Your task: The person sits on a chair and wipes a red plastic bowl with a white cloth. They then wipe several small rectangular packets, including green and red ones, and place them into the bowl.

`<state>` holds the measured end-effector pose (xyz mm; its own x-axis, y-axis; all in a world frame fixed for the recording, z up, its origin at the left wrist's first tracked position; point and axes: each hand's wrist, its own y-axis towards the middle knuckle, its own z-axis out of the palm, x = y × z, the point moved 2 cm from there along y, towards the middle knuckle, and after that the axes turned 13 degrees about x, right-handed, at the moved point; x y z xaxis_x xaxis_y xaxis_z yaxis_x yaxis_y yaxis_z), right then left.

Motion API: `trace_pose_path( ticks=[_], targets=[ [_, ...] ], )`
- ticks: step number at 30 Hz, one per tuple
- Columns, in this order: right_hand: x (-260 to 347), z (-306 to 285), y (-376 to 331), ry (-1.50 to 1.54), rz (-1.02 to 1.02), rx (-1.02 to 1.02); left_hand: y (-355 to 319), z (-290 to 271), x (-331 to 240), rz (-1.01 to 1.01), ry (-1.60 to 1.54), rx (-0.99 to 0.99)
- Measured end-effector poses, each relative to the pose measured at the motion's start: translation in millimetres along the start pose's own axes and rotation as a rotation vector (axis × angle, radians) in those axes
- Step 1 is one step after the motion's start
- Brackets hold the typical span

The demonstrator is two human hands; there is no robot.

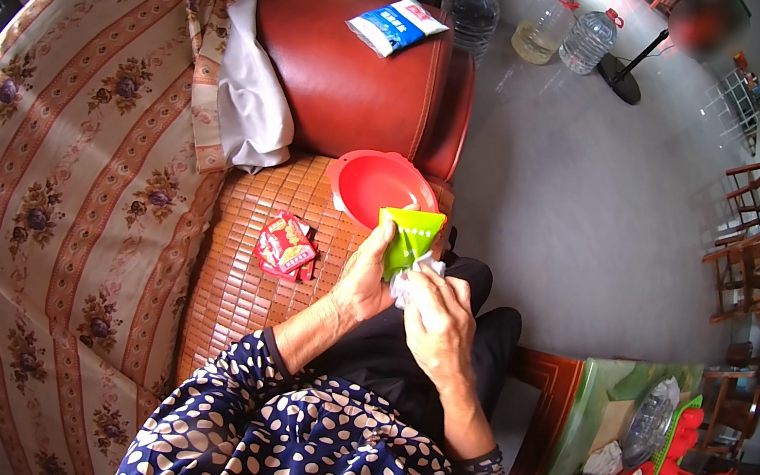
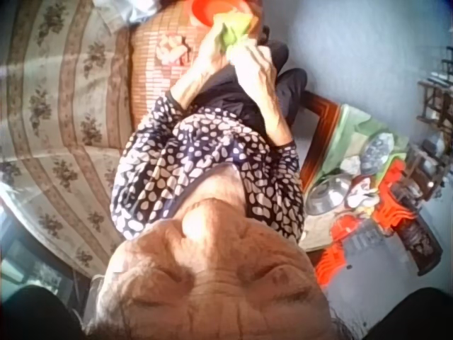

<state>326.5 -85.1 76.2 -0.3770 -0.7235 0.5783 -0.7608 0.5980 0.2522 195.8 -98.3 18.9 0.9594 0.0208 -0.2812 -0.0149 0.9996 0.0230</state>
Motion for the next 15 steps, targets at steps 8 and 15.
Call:
trace_pose_path(
  ticks=[8, 15],
  targets=[
    [-50.9, -7.8, 29.5, 0.396, 0.156, -0.26, -1.6, -0.1, 8.4, -0.025, 0.109, -0.081],
    [-26.5, 1.8, 13.9, 0.233, 0.16, -0.106, -0.2, -4.9, 7.0, 0.029, 0.118, -0.021]
  ],
)
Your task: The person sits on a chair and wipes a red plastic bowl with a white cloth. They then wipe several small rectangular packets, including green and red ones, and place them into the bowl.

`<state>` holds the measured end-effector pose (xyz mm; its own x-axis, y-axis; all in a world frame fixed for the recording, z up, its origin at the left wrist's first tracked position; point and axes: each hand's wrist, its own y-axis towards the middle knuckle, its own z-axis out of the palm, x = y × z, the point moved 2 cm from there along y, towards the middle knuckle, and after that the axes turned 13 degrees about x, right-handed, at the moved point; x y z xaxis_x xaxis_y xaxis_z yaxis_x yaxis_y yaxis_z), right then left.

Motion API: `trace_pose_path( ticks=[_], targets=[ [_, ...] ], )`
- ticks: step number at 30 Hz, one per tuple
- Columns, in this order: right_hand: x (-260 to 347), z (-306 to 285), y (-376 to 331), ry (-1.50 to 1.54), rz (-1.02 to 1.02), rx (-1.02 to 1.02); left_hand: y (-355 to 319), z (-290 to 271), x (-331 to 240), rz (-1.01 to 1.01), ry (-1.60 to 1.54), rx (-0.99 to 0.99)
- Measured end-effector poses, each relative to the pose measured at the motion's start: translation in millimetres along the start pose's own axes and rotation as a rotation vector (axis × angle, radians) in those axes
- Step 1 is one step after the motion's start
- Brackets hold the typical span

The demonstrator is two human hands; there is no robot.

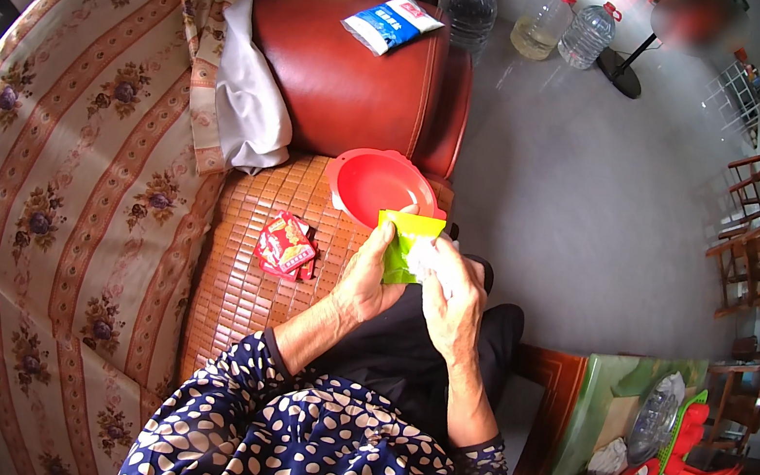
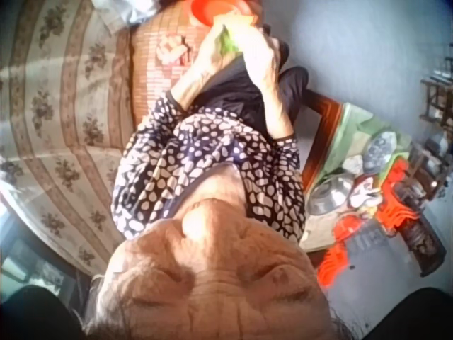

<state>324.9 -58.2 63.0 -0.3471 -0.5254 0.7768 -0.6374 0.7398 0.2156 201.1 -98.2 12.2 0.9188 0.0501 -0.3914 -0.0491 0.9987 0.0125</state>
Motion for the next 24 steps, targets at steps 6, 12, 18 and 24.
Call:
trace_pose_path(
  ticks=[6, 12, 18, 24],
  targets=[
    [1.9, -31.5, -23.1, -0.131, -0.1, 0.26, -1.3, 4.1, -5.7, -0.045, -0.062, -0.001],
    [15.7, -22.8, 18.9, -0.326, -0.168, -0.123, -4.8, 26.4, 2.9, -0.23, -0.064, 0.053],
    [19.3, 4.0, 13.3, -0.451, -0.342, -0.026, -3.2, 28.3, 3.0, -0.166, -0.046, -0.078],
    [16.5, 0.5, -5.7, -0.223, -0.392, 0.178, -4.9, 16.7, 4.5, -0.135, -0.186, 0.07]
  ],
)
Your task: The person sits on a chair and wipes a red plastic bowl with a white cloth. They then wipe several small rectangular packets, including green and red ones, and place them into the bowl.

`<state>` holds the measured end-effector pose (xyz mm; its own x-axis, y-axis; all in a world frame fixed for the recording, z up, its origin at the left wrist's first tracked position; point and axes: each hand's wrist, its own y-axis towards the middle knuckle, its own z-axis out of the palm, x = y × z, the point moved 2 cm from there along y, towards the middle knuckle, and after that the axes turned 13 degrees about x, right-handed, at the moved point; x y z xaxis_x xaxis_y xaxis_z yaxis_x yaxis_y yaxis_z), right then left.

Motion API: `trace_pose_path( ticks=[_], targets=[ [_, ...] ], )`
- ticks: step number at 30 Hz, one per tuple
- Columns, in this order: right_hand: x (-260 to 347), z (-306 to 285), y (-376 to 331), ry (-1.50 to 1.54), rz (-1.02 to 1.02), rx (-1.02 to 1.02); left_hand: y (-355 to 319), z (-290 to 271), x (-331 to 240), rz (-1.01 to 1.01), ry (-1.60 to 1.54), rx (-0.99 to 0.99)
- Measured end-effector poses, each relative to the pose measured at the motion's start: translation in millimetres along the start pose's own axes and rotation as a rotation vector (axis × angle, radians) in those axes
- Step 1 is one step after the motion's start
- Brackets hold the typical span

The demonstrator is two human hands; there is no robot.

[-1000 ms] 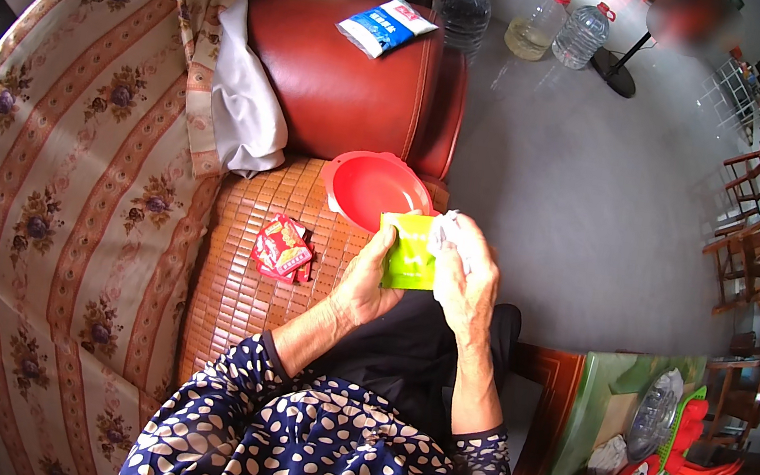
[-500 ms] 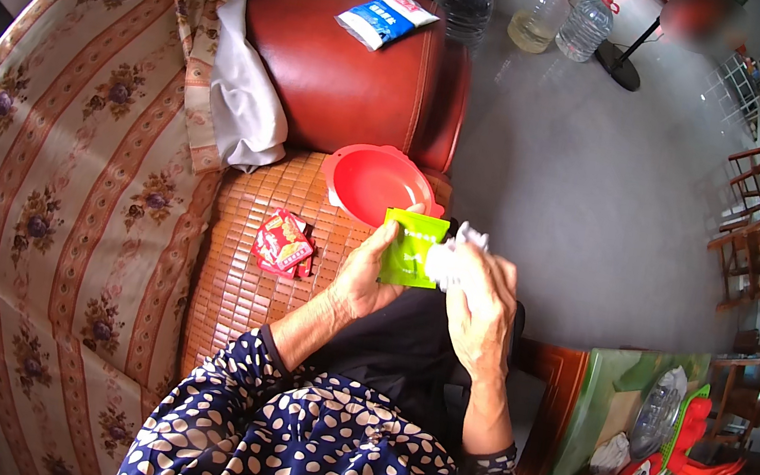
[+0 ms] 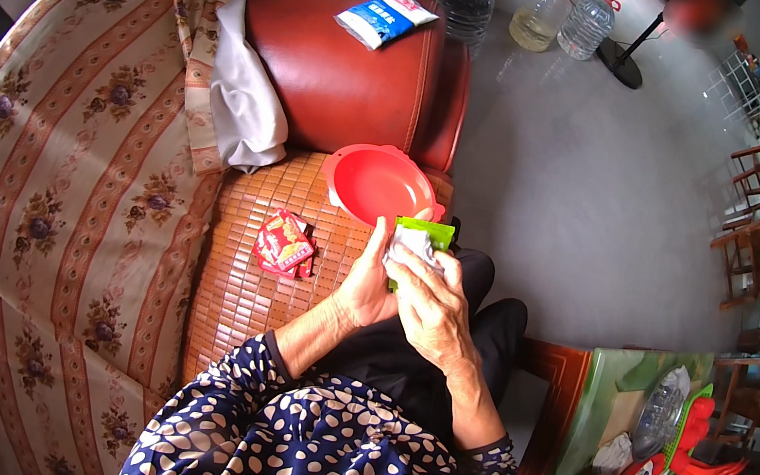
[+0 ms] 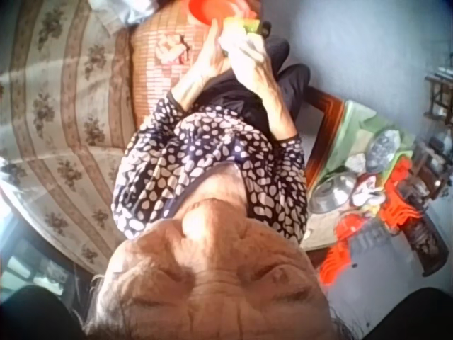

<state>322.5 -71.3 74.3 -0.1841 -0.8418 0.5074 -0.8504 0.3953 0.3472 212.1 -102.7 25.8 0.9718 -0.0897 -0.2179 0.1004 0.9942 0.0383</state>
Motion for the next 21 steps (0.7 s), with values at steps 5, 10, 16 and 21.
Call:
trace_pose_path(
  ticks=[5, 10, 16, 21],
  targets=[
    [-8.2, -10.1, -6.3, 0.161, -0.007, 0.079, 2.2, 5.1, 0.1, -0.042, 0.027, 0.016],
    [-13.0, -11.4, 17.6, -0.132, 0.058, -0.14, 6.1, 8.5, 8.7, -0.065, 0.127, -0.144],
    [-27.8, 4.7, 8.0, -0.204, 0.33, -0.324, 8.8, -1.5, 6.6, 0.08, 0.282, -0.08],
    [-67.7, 21.1, -23.1, 0.549, 0.513, -0.344, 8.6, -8.1, -6.9, 0.072, 0.135, -0.119]
  ],
)
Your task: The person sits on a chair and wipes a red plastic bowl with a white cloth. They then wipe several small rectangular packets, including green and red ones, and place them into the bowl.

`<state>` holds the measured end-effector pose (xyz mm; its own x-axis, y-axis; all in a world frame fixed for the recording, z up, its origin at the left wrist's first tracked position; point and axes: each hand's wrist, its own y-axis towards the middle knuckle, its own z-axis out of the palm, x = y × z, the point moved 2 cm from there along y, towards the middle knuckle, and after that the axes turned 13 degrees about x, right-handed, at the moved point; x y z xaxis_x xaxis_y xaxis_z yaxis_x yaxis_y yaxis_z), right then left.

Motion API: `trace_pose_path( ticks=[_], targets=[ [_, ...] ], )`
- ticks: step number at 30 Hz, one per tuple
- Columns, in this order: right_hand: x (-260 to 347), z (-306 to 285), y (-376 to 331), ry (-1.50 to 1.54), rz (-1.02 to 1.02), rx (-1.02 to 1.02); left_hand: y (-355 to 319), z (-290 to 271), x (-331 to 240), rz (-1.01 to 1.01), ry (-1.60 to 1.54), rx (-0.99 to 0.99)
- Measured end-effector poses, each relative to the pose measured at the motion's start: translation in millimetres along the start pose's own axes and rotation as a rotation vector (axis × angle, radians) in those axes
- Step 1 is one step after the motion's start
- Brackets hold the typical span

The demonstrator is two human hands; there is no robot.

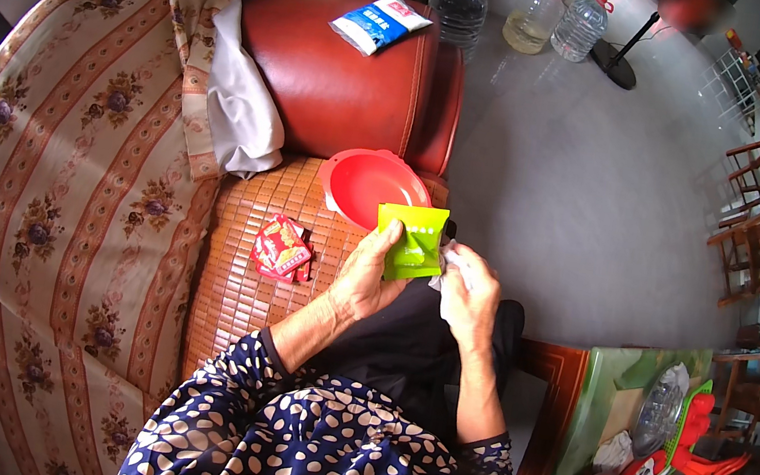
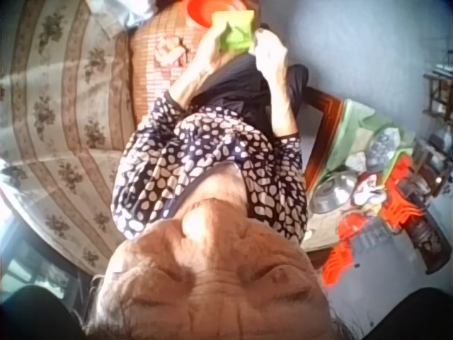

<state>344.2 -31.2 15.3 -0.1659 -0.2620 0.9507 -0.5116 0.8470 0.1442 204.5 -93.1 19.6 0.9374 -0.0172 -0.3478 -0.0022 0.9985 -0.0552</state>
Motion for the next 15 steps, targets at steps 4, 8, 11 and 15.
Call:
trace_pose_path(
  ticks=[4, 8, 11, 15],
  targets=[
    [25.8, -29.6, 7.8, 0.391, 0.252, 0.141, -2.2, 4.6, -0.4, -0.036, 0.104, 0.018],
    [42.9, -25.5, 22.9, 0.277, 0.35, 0.384, -3.7, 7.8, 5.8, -0.032, 0.24, -0.015],
    [31.9, -26.6, 17.6, 0.131, 0.169, 0.201, 1.1, -0.1, -0.2, 0.16, 0.61, -0.076],
    [47.5, -20.1, 18.1, -0.394, -0.325, -0.15, -4.2, -12.8, -10.0, 0.022, 0.47, -0.19]
  ],
)
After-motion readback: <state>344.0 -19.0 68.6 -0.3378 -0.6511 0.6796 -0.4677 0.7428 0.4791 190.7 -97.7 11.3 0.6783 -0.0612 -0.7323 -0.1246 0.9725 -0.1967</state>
